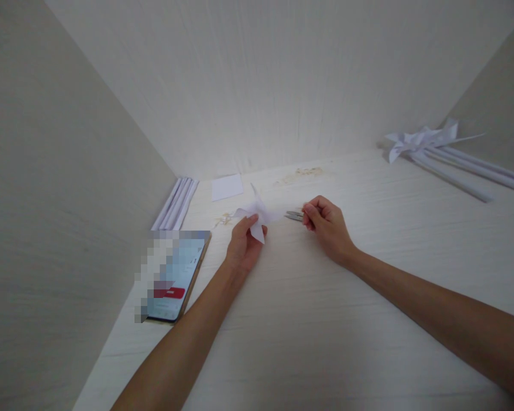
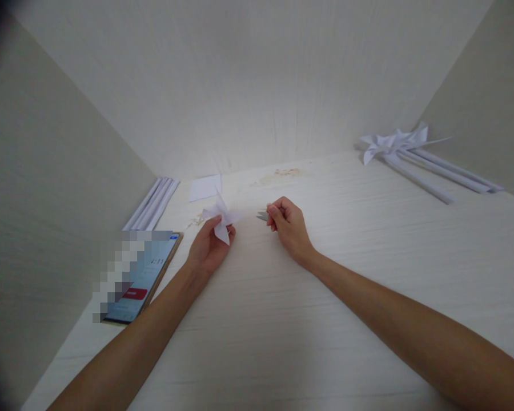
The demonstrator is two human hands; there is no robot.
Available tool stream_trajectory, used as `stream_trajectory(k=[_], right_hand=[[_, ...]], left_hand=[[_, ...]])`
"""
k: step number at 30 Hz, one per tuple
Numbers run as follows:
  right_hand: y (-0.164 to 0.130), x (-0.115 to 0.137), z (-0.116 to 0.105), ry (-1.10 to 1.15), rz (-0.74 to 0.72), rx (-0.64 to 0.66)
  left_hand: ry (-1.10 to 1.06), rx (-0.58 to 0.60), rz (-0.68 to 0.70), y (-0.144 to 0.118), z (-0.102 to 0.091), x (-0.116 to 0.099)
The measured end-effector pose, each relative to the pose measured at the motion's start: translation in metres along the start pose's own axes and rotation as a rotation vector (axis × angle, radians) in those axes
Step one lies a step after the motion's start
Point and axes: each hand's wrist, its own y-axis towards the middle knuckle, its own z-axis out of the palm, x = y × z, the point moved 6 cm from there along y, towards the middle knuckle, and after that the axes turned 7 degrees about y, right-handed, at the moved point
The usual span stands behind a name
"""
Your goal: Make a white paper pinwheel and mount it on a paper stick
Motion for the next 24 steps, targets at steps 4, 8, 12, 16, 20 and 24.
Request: stream_trajectory(k=[4,8,12,16,20,24], right_hand=[[-0.002,0.010,0.002,-0.148,-0.098,0.022],[-0.009,0.017,0.004,-0.307,-0.210,0.029],[-0.019,0.026,0.011,-0.440,-0.339,0.012],[-0.028,0.037,0.027,-0.621,-0.537,0.042],[-0.029,0.034,0.038,-0.780,-0.597,0.106],[-0.026,0.030,0.036,-0.830,-0.559,0.088]], left_hand=[[0.097,0.018,0.110,0.001,0.002,-0.003],[0.217,0.040,0.201,0.001,0.003,-0.003],[0.316,0.012,0.272,0.004,-0.001,-0.001],[0.439,-0.028,0.315,0.003,-0.002,0.001],[0.570,-0.056,0.359,-0.001,0.000,0.000],[0.620,-0.052,0.373,-0.005,0.003,0.000]])
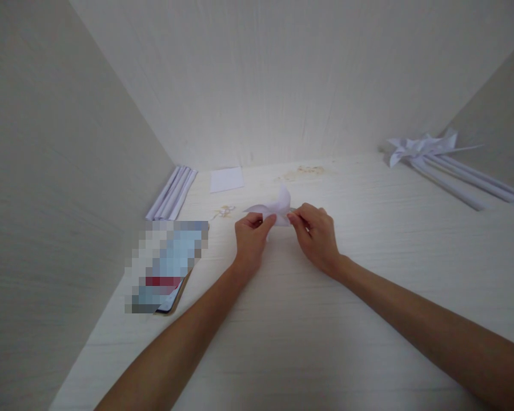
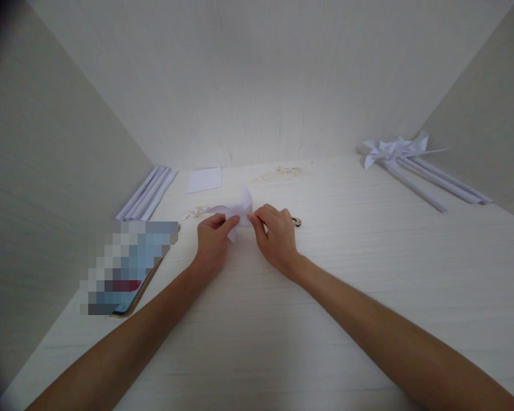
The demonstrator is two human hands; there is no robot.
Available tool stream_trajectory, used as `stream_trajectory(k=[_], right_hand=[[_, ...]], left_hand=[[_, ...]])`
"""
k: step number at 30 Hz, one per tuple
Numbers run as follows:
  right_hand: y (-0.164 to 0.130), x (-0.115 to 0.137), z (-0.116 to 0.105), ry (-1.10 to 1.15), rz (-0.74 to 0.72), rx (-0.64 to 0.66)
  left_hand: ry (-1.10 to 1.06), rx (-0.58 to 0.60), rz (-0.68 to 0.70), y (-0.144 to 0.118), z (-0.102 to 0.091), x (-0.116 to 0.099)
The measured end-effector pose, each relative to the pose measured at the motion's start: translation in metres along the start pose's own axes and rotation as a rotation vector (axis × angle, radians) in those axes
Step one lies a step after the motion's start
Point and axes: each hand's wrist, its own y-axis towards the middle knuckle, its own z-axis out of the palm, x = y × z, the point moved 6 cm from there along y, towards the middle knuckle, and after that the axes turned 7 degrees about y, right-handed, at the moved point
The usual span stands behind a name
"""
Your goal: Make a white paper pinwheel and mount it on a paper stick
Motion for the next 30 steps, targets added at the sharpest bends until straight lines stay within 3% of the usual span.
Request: stream_trajectory(k=[15,19,23,26,30], right_hand=[[0.000,-0.006,0.004,-0.084,0.041,0.030],[0.000,-0.004,0.004,-0.150,-0.025,0.080],[-0.001,0.000,0.006,-0.194,-0.091,0.159],[0.000,0.000,0.009,-0.105,0.018,0.183],[0.000,-0.007,0.016,0.173,0.324,0.200]], left_hand=[[0.086,0.006,0.020,-0.002,0.001,-0.003],[0.193,0.006,0.118,-0.001,-0.001,-0.006],[0.305,0.052,0.311,-0.005,0.002,-0.019],[0.385,0.040,0.391,-0.009,0.002,-0.027],[0.457,0.008,0.432,-0.011,0.001,-0.033]])
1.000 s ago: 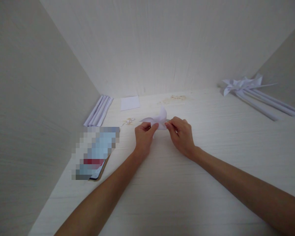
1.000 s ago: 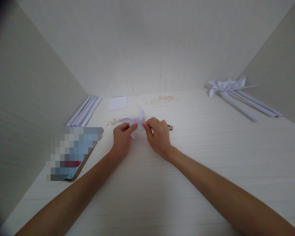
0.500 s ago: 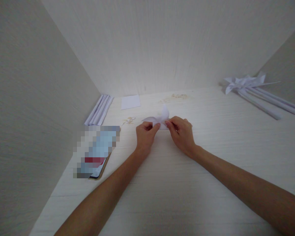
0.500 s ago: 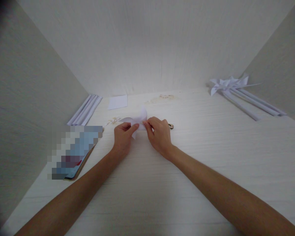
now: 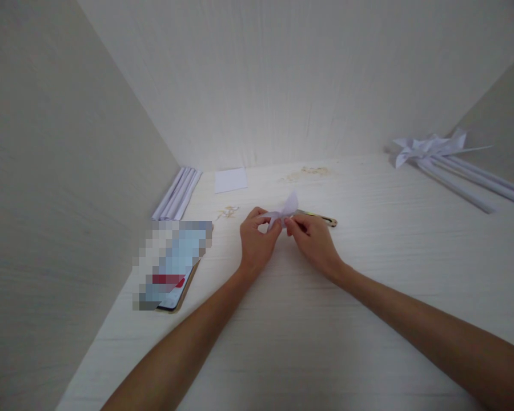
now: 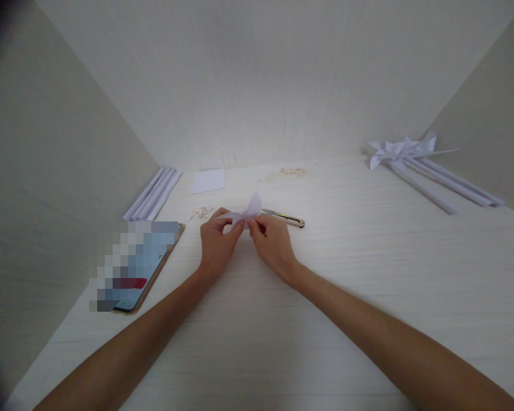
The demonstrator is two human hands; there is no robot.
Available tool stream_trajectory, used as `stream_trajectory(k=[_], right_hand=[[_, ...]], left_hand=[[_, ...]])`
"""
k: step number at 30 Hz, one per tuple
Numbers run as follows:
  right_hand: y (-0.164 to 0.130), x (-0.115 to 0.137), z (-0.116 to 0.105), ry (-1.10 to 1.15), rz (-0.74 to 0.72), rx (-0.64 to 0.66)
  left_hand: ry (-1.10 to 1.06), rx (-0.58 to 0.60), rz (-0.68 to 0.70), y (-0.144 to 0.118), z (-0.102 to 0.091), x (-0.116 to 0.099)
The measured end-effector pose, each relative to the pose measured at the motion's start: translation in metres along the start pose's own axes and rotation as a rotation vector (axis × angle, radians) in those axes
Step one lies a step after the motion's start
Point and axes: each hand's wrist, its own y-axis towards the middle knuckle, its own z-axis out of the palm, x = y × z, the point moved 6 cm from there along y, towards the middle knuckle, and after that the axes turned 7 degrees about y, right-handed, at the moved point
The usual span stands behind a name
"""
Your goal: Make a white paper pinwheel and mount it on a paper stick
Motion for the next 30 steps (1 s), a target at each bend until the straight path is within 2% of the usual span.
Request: stream_trajectory(k=[3,8,10,12,15,17,19,23,25,27,30], right_hand=[[0.001,-0.002,0.002,0.065,0.064,0.049],[-0.002,0.011,-0.006,-0.326,-0.214,0.069],[-0.001,0.012,-0.007,-0.376,-0.234,0.080],[0.003,0.007,-0.008,-0.254,-0.122,0.077],[0.009,-0.009,0.000,0.109,0.205,0.152],[0.009,-0.013,0.005,0.243,0.329,0.195],[0.010,-0.009,0.001,0.154,0.257,0.161],[0.003,0.013,-0.009,-0.297,-0.116,0.045],[0.001,0.015,-0.009,-0.338,-0.143,0.030],[0.004,0.010,-0.008,-0.184,-0.011,0.034],[0.006,-0.006,0.002,0.278,0.367,0.108]], left_hand=[[0.009,0.007,0.017,0.000,0.000,-0.001],[-0.017,0.022,0.019,0.000,0.002,0.000],[-0.027,0.029,0.019,0.000,0.003,0.000],[-0.020,0.032,0.021,0.000,0.002,0.000],[-0.003,0.023,0.036,-0.001,0.001,-0.002],[0.009,0.016,0.050,-0.001,0.000,-0.003],[0.021,0.013,0.057,-0.001,0.000,-0.004],[0.029,0.005,0.075,-0.002,-0.001,-0.006],[0.037,-0.004,0.085,-0.002,-0.001,-0.006],[0.047,-0.016,0.092,-0.002,-0.002,-0.006],[0.050,-0.025,0.103,-0.002,-0.003,-0.007]])
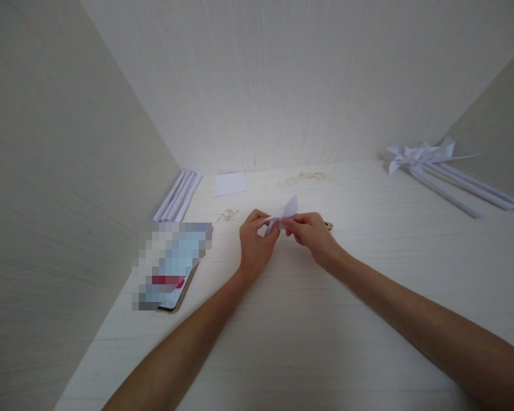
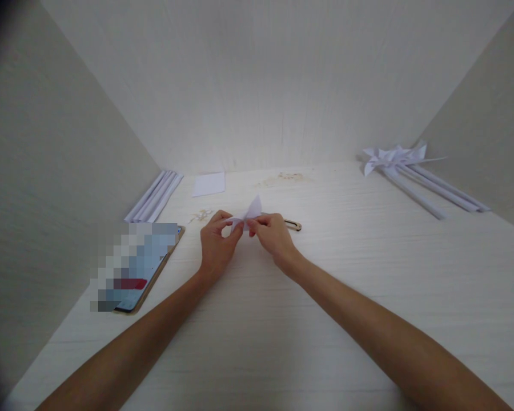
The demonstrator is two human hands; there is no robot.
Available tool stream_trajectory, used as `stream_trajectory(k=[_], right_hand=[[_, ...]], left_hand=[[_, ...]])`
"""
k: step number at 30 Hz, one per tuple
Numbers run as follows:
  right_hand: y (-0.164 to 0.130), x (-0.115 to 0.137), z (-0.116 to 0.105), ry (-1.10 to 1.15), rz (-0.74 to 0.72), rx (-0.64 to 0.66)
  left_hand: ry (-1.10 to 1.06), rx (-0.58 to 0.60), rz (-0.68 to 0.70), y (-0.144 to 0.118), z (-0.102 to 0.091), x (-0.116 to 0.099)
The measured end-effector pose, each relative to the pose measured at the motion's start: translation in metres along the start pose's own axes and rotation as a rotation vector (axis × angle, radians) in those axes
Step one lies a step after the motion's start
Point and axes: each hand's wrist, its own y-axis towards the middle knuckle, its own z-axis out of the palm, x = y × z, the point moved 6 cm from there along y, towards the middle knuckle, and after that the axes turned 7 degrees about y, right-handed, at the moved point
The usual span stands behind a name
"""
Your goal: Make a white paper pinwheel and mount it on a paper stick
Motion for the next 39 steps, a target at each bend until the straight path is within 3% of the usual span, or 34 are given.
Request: stream_trajectory(k=[2,4,6,9,12,15,19,24,32,35,39], right_hand=[[0.001,-0.009,0.007,0.226,0.202,0.076],[0.002,-0.009,0.009,0.252,0.201,0.094],[0.002,-0.001,0.001,0.047,-0.025,0.014],[-0.007,0.015,-0.004,-0.464,-0.406,-0.118],[-0.013,0.018,-0.001,-0.767,-0.548,-0.131],[-0.009,0.014,-0.004,-0.766,-0.473,-0.141],[0.001,0.008,-0.007,-0.579,-0.365,-0.118],[0.009,0.002,-0.009,-0.351,-0.325,-0.032],[0.018,-0.010,-0.008,-0.096,-0.144,0.111],[0.015,-0.008,-0.008,-0.152,-0.163,0.111],[0.004,0.005,-0.010,-0.469,-0.334,-0.017]], left_hand=[[-0.001,0.004,0.002,0.000,0.000,0.000],[-0.005,0.010,-0.005,0.001,0.000,0.001],[-0.015,0.016,-0.020,0.001,0.000,0.002],[-0.036,0.024,-0.043,0.000,0.002,0.003],[-0.072,0.047,-0.077,0.001,0.005,0.007],[-0.108,0.091,-0.122,0.002,0.008,0.012],[-0.152,0.140,-0.175,0.005,0.010,0.019],[-0.231,0.172,-0.246,0.005,0.014,0.024],[-0.253,0.195,-0.277,0.003,0.018,0.029],[-0.229,0.181,-0.253,0.004,0.016,0.026],[-0.166,0.149,-0.198,0.006,0.012,0.020]])
